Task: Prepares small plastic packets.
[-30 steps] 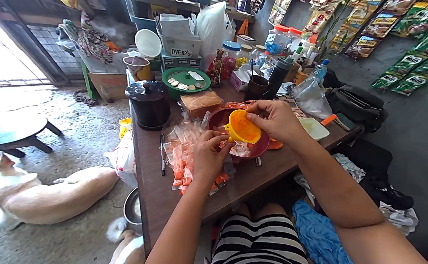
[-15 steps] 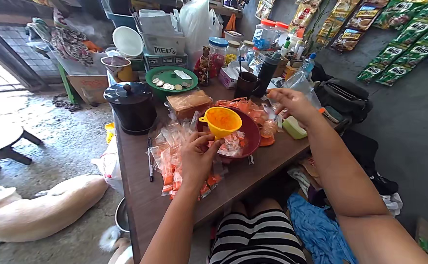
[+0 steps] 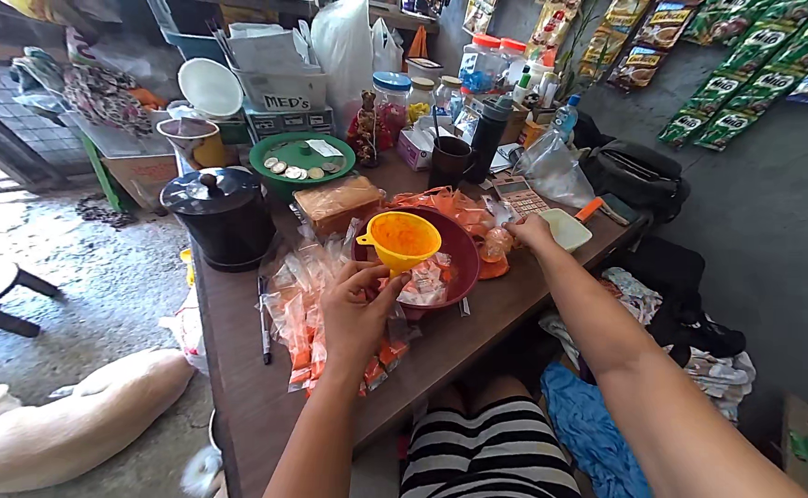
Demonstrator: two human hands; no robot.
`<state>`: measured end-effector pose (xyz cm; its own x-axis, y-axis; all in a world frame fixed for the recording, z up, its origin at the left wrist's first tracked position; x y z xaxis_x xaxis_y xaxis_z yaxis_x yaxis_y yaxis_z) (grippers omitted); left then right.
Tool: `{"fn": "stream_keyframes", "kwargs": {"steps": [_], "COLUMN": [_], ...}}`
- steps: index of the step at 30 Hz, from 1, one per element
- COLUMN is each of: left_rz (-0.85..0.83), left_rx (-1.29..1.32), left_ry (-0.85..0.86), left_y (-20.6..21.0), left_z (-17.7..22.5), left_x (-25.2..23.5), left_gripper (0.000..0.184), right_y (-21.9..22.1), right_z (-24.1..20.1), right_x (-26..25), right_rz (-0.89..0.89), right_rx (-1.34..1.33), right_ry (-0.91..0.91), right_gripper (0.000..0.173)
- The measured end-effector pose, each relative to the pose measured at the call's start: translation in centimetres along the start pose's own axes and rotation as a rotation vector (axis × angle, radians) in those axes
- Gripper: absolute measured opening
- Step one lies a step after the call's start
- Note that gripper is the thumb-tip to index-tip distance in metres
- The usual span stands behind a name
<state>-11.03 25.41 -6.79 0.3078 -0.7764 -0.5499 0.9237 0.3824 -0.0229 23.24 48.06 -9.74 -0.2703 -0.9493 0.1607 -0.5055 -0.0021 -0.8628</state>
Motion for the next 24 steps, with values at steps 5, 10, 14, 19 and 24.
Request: {"fn": "stream_keyframes", "kwargs": {"steps": [5, 10, 14, 19, 24], "left_rz": [0.002, -0.002, -0.018, -0.016, -0.018], "left_rx": [0.012, 0.001, -0.032, -0.034, -0.030], "left_ry": [0.003, -0.020, -0.016, -0.012, -0.017], "left_y": [0.0, 0.0, 0.0, 0.0, -0.1], "left_z": [-0.1, -0.2, -0.2, 0.0, 0.0], "left_x": [0.0, 0.0, 0.1, 0.0, 0.0], "left_gripper": [0.014, 0.016, 0.018, 0.016, 0.015], "right_y": [1.2, -1.6, -3.9, -5.2, -5.8], "right_z": [-0.5, -2.4, -4.0, -4.6, -2.5], "right_x": [-0.8, 2.3, 5.9, 8.6, 6.0], "right_rz": [0.012, 0.068, 0.171, 0.378, 0.304], "right_rx": [-0.274, -0.415, -0.271, -0.075, -0.144], "right_ry": [0.049, -0.131, -0.416, -0.585, -0.403], "right_gripper": [0.059, 0.044, 0.026, 0.026, 0.031]}}
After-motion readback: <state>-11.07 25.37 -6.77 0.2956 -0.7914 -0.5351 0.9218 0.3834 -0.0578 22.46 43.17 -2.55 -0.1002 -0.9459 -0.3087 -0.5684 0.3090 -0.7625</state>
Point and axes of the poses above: each hand's wrist, its own x-axis away from the middle knuckle, its own y-axis out of the palm, z = x × y, the point moved 5 cm from there along -x, towards the middle knuckle, and after that the axes turned 10 degrees about x, right-handed, at the moved point
